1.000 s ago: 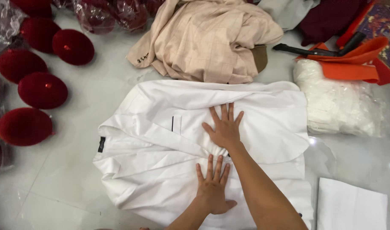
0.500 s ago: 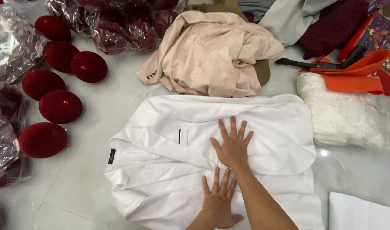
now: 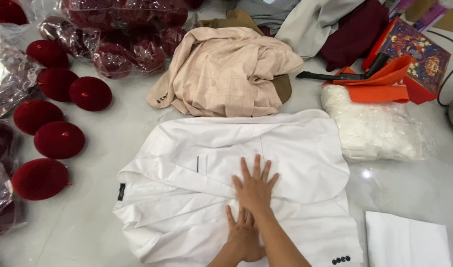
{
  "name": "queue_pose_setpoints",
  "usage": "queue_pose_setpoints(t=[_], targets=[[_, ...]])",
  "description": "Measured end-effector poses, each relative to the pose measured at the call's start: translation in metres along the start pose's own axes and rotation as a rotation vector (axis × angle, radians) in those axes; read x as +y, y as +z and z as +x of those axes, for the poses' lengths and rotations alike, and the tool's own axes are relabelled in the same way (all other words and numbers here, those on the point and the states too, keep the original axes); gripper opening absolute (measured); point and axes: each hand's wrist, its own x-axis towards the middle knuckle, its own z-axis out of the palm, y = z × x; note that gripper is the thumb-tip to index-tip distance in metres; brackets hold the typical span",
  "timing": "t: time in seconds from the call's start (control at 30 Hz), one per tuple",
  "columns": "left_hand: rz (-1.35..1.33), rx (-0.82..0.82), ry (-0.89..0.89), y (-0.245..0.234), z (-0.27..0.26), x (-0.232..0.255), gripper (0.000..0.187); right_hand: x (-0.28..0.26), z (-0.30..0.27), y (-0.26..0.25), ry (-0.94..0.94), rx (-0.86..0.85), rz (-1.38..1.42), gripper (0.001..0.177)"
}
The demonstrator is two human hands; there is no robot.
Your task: The person buttons a white jacket while sitting on the floor, smooths the fabric by hand, and folds it.
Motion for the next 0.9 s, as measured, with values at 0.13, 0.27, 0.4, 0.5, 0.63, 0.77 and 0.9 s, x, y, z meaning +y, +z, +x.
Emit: queue_pose_setpoints(t=[0.13, 0.27, 0.4, 0.5, 0.63, 0.77, 0.9], targets=[[-0.035, 0.039, 0.007, 0.000, -0.005, -0.002, 0.105, 0.005, 0.007, 0.004, -0.038, 0.121, 0.032, 0.064], [-0.047, 0.028, 0.001, -0.010, -0.016, 0.001, 0.107, 0.002, 0.012, 0.001, -0.021, 0.093, -0.008, 0.067], [-0.040, 0.036, -0.006, -0.011, -0.020, 0.003, 0.104, 0.001, 0.011, -0.002, -0.026, 0.062, -0.008, 0.067], [-0.039, 0.062, -0.002, -0.007, -0.014, 0.001, 0.103, 0.002, 0.014, -0.003, -0.020, 0.050, -0.016, 0.068], [-0.041, 0.103, 0.006, 0.001, -0.006, -0.001, 0.106, 0.000, 0.011, -0.008, -0.019, 0.025, -0.007, 0.068], [-0.060, 0.134, 0.015, 0.003, -0.008, -0.002, 0.104, 0.010, 0.022, 0.010, -0.018, 0.014, 0.000, 0.069], [-0.087, 0.137, 0.015, 0.004, -0.008, -0.001, 0.105, 0.033, 0.006, 0.039, -0.100, 0.176, 0.074, 0.067]])
